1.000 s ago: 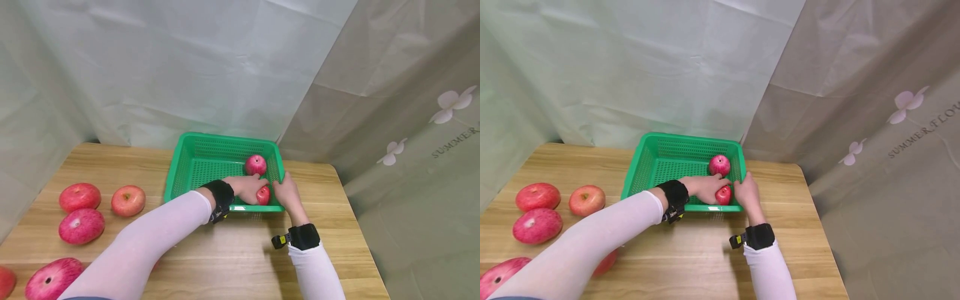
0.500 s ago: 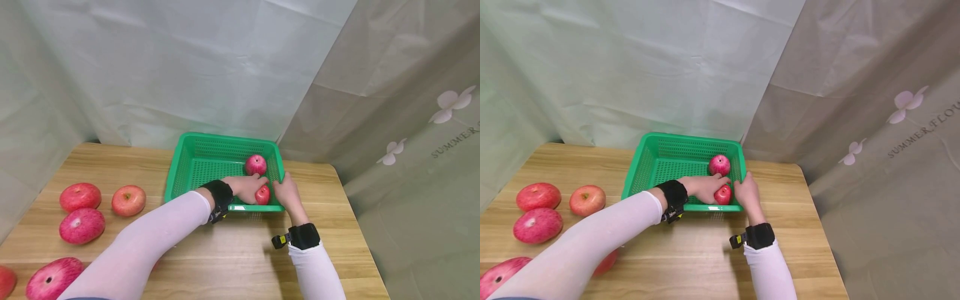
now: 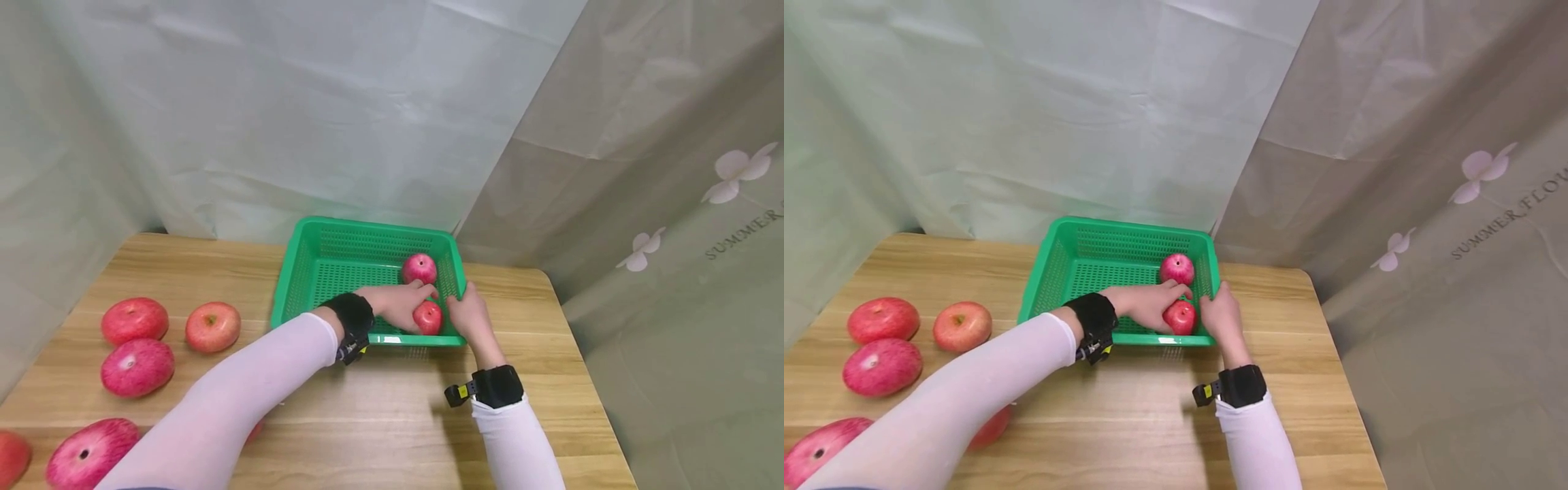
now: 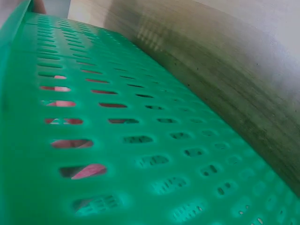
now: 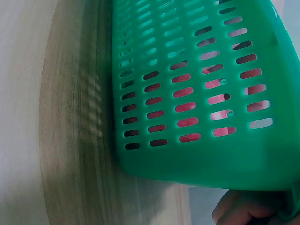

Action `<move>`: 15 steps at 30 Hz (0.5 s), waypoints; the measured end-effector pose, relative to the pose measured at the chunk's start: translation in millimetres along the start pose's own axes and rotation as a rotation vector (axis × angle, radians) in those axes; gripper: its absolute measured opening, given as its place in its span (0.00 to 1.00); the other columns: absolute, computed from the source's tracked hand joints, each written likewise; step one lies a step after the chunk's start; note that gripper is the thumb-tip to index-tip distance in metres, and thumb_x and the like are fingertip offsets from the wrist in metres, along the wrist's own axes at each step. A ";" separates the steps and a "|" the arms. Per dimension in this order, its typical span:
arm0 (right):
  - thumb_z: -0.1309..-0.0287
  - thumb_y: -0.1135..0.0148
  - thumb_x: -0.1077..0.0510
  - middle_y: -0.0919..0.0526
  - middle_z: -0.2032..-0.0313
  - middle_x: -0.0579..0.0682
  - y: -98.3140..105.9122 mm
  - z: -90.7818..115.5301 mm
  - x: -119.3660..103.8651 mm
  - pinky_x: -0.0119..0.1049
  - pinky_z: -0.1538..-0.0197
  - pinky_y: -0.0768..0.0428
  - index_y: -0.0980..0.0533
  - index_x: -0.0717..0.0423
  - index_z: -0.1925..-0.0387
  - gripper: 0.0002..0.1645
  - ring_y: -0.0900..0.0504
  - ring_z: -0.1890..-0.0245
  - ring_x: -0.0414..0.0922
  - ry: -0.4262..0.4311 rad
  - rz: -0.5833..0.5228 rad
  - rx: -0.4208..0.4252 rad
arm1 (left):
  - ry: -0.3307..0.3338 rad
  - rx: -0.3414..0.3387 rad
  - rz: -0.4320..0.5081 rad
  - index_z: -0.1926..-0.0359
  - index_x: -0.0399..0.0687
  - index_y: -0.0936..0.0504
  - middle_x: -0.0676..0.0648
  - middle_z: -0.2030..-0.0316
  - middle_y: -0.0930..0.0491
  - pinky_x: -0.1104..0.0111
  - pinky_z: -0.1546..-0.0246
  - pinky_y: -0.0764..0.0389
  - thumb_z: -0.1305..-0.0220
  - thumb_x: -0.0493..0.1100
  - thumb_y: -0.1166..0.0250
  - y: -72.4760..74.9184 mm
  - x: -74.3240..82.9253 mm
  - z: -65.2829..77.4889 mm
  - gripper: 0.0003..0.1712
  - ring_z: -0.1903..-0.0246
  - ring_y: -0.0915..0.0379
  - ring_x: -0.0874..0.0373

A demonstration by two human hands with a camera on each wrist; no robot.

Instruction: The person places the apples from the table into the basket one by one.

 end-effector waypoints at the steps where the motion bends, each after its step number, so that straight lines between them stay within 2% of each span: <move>1: 0.21 0.50 0.55 0.21 0.42 0.66 -0.1 0.1 -0.1 0.55 0.48 0.16 0.37 0.66 0.29 0.28 0.18 0.46 0.59 0.000 0.000 -0.002 | -0.004 0.001 0.008 0.24 0.45 0.36 0.42 0.35 0.31 0.60 0.40 0.20 0.33 0.49 0.26 0.6 -0.3 0.9 0.43 0.43 0.25 0.54; 4: 0.21 0.49 0.55 0.21 0.42 0.66 -0.8 -0.1 0.1 0.54 0.49 0.16 0.38 0.66 0.28 0.28 0.18 0.46 0.58 0.005 -0.002 -0.006 | -0.017 0.016 0.061 0.24 0.45 0.37 0.41 0.34 0.32 0.61 0.40 0.20 0.35 0.48 0.25 3.5 -0.8 5.0 0.45 0.43 0.26 0.54; 9: 0.21 0.49 0.55 0.22 0.42 0.66 -0.6 0.5 0.1 0.54 0.48 0.17 0.38 0.66 0.28 0.29 0.19 0.47 0.58 0.000 0.004 -0.010 | -0.073 0.069 0.132 0.23 0.40 0.39 0.37 0.27 0.35 0.57 0.30 0.28 0.33 0.48 0.25 14.0 -1.0 16.7 0.47 0.31 0.31 0.48; 12: 0.21 0.49 0.54 0.22 0.42 0.66 1.1 1.3 -0.1 0.55 0.47 0.18 0.37 0.66 0.29 0.28 0.20 0.46 0.59 -0.007 0.004 -0.011 | -0.075 0.090 0.141 0.20 0.39 0.43 0.36 0.23 0.40 0.54 0.25 0.34 0.30 0.50 0.27 21.8 -3.0 23.2 0.49 0.24 0.40 0.46; 15: 0.20 0.50 0.54 0.22 0.42 0.66 1.8 1.0 -0.5 0.55 0.47 0.18 0.37 0.66 0.29 0.28 0.20 0.45 0.59 -0.010 0.006 -0.012 | -0.054 0.105 0.161 0.18 0.40 0.46 0.34 0.22 0.42 0.51 0.25 0.33 0.28 0.52 0.29 27.5 -7.8 27.6 0.50 0.23 0.40 0.44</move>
Point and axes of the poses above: each hand's wrist, its own z-axis away from the middle knuckle, its own y-axis out of the back of the hand, x = y × z, the point moved 2 cm from there along -z, towards the middle knuckle
